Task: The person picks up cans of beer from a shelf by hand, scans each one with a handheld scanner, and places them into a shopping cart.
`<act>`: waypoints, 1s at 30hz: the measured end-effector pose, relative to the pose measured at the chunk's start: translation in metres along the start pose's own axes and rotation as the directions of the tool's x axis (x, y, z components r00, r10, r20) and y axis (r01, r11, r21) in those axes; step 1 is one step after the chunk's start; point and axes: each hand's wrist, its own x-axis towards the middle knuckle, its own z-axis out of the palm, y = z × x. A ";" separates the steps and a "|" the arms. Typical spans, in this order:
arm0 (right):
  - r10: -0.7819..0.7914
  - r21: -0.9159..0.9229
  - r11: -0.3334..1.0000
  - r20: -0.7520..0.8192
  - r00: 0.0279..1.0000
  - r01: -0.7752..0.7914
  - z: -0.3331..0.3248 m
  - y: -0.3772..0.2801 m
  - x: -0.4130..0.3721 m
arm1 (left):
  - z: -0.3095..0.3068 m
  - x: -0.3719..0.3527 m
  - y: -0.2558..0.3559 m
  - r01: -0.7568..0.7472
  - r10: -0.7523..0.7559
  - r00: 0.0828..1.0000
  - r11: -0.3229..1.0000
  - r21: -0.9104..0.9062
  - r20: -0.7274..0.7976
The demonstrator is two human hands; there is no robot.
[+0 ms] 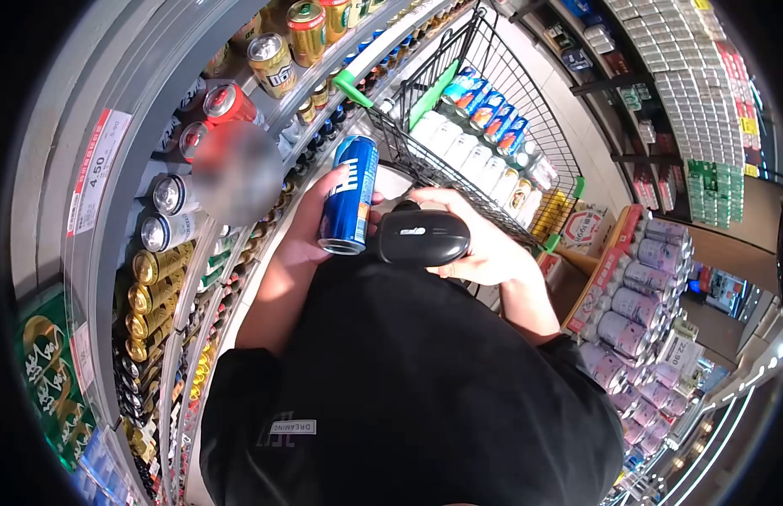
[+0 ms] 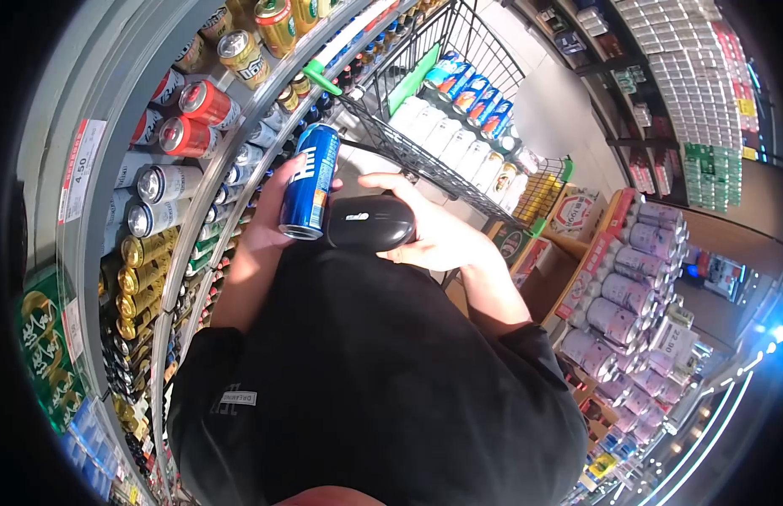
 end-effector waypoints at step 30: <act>-0.041 -0.436 0.873 -0.510 0.859 -0.217 -0.092 0.036 -0.108 | 0.084 0.208 -0.088 0.696 -0.683 0.693 0.548 0.465 -0.232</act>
